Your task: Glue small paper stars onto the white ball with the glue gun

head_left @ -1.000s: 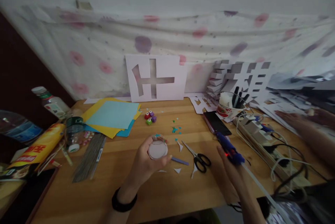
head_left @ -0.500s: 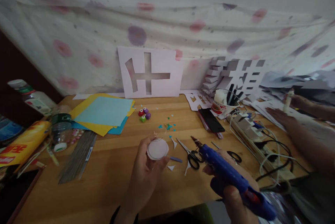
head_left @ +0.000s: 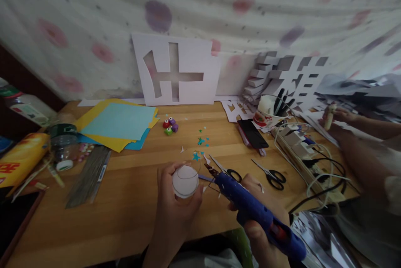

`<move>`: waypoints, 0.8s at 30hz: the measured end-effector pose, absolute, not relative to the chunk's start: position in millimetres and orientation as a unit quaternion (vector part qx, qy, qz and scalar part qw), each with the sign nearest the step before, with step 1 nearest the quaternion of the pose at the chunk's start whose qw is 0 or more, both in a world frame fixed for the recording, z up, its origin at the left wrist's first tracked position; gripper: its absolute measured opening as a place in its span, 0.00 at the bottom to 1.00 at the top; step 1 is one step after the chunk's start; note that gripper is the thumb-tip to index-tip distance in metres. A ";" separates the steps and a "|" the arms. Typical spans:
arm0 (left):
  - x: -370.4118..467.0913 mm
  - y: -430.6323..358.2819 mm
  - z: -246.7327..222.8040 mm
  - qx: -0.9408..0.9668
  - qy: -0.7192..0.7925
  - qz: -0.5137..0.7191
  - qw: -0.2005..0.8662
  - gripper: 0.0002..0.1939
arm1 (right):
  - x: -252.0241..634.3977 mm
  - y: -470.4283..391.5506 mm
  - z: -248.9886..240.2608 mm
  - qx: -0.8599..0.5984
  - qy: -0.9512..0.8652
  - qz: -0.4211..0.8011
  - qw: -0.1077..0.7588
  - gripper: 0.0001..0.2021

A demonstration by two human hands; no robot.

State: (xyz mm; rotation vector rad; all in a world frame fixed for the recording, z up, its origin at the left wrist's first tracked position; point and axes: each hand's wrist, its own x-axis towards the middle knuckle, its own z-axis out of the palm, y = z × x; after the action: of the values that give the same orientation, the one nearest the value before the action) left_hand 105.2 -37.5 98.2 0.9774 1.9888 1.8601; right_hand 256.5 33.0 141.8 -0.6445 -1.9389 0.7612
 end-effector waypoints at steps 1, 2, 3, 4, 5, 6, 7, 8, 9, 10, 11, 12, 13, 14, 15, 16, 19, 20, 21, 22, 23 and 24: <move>105.3 -37.3 98.4 0.341 0.681 0.637 0.119 0.24 | 256.6 32.8 141.5 -0.268 -0.786 0.303 0.467 0.27; 105.3 -37.1 98.5 0.346 0.678 0.638 0.113 0.24 | 256.8 32.7 141.0 -0.272 -0.783 0.296 0.474 0.26; 105.3 -36.8 98.5 0.352 0.675 0.639 0.109 0.24 | 257.0 32.7 140.4 -0.273 -0.783 0.292 0.477 0.25; 105.3 -36.5 98.3 0.357 0.672 0.639 0.106 0.24 | 257.1 32.8 139.9 -0.271 -0.784 0.288 0.478 0.24; 105.2 -36.2 98.2 0.361 0.671 0.639 0.106 0.25 | 257.0 33.2 139.5 -0.268 -0.787 0.287 0.477 0.24; 105.1 -36.0 97.9 0.364 0.671 0.638 0.105 0.25 | 256.7 33.8 139.2 -0.263 -0.790 0.287 0.474 0.24; 104.9 -35.8 97.6 0.367 0.670 0.636 0.104 0.24 | 256.3 34.5 139.2 -0.259 -0.795 0.289 0.467 0.25; 104.7 -35.7 97.2 0.371 0.670 0.634 0.104 0.24 | 255.8 35.3 139.4 -0.259 -0.799 0.293 0.457 0.27; 104.5 -35.7 96.7 0.373 0.670 0.633 0.104 0.24 | 255.2 36.0 139.9 -0.261 -0.802 0.297 0.448 0.29; 104.3 -35.7 96.1 0.376 0.670 0.632 0.104 0.24 | 254.7 36.6 140.4 -0.263 -0.804 0.298 0.443 0.30; 104.1 -35.8 95.6 0.377 0.669 0.632 0.103 0.24 | 254.2 37.0 141.0 -0.264 -0.804 0.298 0.441 0.30; 103.9 -36.0 95.0 0.378 0.668 0.632 0.103 0.24 | 253.8 37.3 141.7 -0.263 -0.805 0.296 0.442 0.30; 103.7 -36.1 94.6 0.379 0.669 0.631 0.102 0.24 | 253.5 37.4 142.3 -0.261 -0.804 0.295 0.446 0.29; 103.5 -36.3 94.3 0.380 0.670 0.630 0.100 0.24 | 253.3 37.4 142.8 -0.260 -0.803 0.295 0.448 0.29; 103.3 -36.3 94.1 0.380 0.670 0.630 0.097 0.24 | 253.2 37.4 143.2 -0.258 -0.803 0.297 0.448 0.29; 103.1 -36.3 94.0 0.381 0.670 0.630 0.096 0.24 | 253.1 37.4 143.4 -0.257 -0.803 0.301 0.445 0.28; 102.6 -36.0 93.6 0.381 0.668 0.632 0.096 0.24 | 253.7 37.6 142.7 -0.256 -0.804 0.302 0.444 0.28; 102.6 -35.9 93.3 0.382 0.668 0.632 0.096 0.24 | 254.2 37.8 141.9 -0.256 -0.804 0.300 0.445 0.28; 102.6 -36.0 92.9 0.383 0.667 0.632 0.096 0.24 | 254.7 38.0 141.0 -0.257 -0.805 0.298 0.444 0.28; 102.7 -36.1 92.5 0.383 0.667 0.631 0.097 0.24 | 255.2 38.3 140.1 -0.258 -0.806 0.297 0.442 0.28; 102.9 -36.4 92.1 0.383 0.667 0.632 0.097 0.24 | 255.7 38.5 139.3 -0.258 -0.807 0.297 0.440 0.28; 103.2 -36.8 91.8 0.382 0.667 0.631 0.099 0.24 | 255.9 38.7 138.8 -0.257 -0.808 0.297 0.439 0.28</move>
State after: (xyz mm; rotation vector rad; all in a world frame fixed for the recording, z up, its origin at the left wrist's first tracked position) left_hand 103.2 -36.8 91.8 1.1303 1.9737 1.8676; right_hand 255.9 38.7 138.8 -0.6378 -2.0074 0.7381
